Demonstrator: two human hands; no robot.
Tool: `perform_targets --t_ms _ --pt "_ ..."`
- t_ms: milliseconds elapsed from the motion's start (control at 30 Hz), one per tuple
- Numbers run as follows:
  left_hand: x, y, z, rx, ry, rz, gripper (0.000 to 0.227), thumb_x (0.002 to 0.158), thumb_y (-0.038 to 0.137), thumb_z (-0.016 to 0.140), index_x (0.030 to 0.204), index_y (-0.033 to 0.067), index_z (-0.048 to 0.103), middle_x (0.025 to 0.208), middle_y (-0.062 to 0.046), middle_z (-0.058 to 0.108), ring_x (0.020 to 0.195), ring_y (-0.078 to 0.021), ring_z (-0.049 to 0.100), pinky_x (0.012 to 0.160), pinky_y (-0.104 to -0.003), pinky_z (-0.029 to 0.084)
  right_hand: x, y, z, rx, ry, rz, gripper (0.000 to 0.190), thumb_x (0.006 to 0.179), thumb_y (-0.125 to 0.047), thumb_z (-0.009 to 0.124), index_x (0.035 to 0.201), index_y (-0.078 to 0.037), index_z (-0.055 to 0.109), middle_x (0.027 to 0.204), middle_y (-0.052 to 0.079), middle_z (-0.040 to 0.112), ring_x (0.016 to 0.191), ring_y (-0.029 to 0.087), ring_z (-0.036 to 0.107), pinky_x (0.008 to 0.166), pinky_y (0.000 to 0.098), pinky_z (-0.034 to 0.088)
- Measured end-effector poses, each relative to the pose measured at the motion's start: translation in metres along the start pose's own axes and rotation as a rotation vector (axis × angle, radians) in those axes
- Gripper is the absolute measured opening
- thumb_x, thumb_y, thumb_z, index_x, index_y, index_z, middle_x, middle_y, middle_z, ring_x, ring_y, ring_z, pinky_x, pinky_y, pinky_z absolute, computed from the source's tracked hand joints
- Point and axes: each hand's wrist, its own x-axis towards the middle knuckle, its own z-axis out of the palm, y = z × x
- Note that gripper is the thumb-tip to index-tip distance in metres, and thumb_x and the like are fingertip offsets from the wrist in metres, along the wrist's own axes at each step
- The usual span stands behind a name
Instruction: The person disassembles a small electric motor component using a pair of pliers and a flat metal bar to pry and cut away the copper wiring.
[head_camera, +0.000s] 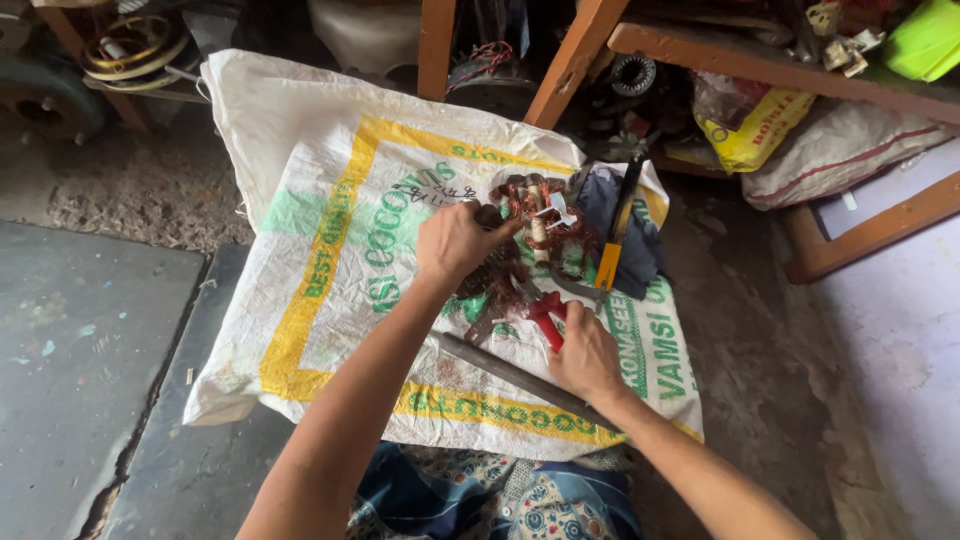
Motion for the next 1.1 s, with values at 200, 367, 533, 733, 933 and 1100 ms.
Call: perform_targets --t_ms 200,367,533,733,933,1100 --pt "0.002 0.010 0.020 0.211 0.196 0.283 0.072 0.085 0.080 0.055 0.076 0.0106 0.073 0.066 -0.009 0.067 0.056 -0.0196 0.060 0.050 -0.037 0.050 0.017 0.024 -0.039 0.020 -0.246 0.103 0.051 0.074 0.012 0.059 0.122 0.004 0.044 0.095 0.021 0.063 0.067 0.026 0.065 0.057 0.0337 0.059" --pt "0.005 0.010 0.023 0.170 -0.024 0.203 0.073 0.091 0.077 0.049 0.077 0.0080 0.068 0.067 -0.011 0.069 0.057 -0.0229 0.067 0.051 -0.039 0.054 0.026 0.028 -0.057 -0.294 -0.345 -0.090 0.035 0.073 0.009 0.063 0.107 0.000 0.060 0.107 0.013 0.055 0.076 0.021 0.061 0.062 0.0322 0.056" --pt "0.000 -0.005 0.009 0.097 0.042 0.191 0.074 0.094 0.077 0.045 0.081 0.0082 0.069 0.068 -0.011 0.068 0.057 -0.0243 0.066 0.051 -0.041 0.052 0.035 0.018 -0.074 -0.276 -0.356 -0.089 0.024 0.076 0.001 0.063 0.099 -0.003 0.066 0.108 0.008 0.055 0.079 0.023 0.061 0.073 0.0403 0.053" --pt "-0.006 0.007 0.019 0.119 -0.010 0.185 0.072 0.093 0.076 0.043 0.087 0.0101 0.070 0.074 -0.011 0.067 0.056 -0.0215 0.065 0.048 -0.039 0.053 0.039 0.035 -0.111 0.166 -0.486 0.013 0.034 0.070 -0.006 0.071 0.104 0.000 0.073 0.095 0.011 0.074 0.086 0.021 0.072 0.083 0.0359 0.055" --pt "-0.005 0.005 0.010 0.047 -0.124 0.149 0.070 0.092 0.075 0.040 0.097 0.0118 0.069 0.072 -0.012 0.068 0.058 -0.0221 0.068 0.050 -0.038 0.057 0.054 0.036 -0.116 0.178 -0.582 0.149 0.044 0.068 -0.003 0.065 0.108 -0.012 0.081 0.083 0.012 0.078 0.074 0.019 0.073 0.073 0.0327 0.056" --pt "-0.011 -0.008 0.003 0.013 0.118 0.246 0.068 0.093 0.073 0.049 0.097 0.0090 0.072 0.075 -0.015 0.071 0.065 -0.0289 0.070 0.057 -0.044 0.056 0.069 0.022 -0.106 0.154 -0.622 -0.029 0.042 0.068 -0.005 0.069 0.107 -0.015 0.081 0.081 0.008 0.079 0.071 0.016 0.073 0.072 0.0302 0.056"
